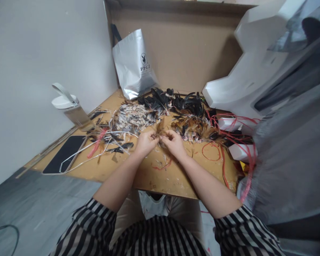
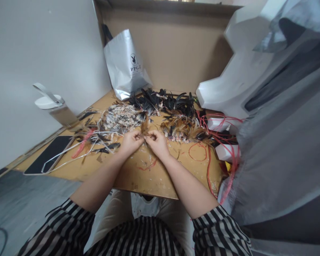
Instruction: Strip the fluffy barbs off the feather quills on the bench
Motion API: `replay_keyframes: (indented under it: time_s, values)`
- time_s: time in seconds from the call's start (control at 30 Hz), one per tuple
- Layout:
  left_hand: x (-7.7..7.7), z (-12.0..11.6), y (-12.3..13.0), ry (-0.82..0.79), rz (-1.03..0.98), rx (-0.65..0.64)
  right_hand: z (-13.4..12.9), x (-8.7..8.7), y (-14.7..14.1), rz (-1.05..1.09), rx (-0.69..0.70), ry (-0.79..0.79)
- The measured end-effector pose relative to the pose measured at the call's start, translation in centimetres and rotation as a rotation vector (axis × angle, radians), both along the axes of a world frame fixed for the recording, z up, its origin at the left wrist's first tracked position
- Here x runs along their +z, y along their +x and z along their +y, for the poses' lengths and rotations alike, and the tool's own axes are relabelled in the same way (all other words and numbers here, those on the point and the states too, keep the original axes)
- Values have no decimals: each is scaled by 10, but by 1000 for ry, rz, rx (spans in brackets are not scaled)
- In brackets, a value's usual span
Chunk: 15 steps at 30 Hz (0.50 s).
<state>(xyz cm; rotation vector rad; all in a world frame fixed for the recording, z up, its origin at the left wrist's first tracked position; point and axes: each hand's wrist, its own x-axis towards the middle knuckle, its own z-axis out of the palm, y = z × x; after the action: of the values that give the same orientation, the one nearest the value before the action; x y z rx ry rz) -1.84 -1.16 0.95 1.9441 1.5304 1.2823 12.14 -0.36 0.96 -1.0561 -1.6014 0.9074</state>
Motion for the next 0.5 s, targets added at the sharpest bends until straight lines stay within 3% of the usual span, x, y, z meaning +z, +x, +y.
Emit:
replay_keyframes:
  time_s: [0.1, 0.27, 0.5]
  values:
    - [2, -3, 2, 23, 52, 16, 2, 1, 1, 33, -8, -10]
    - [0, -2, 6, 22, -27, 9, 5, 0, 3, 132, -3, -113]
    - [-5, 2, 8, -122, -217, -50, 0, 5, 1, 326, 39, -288]
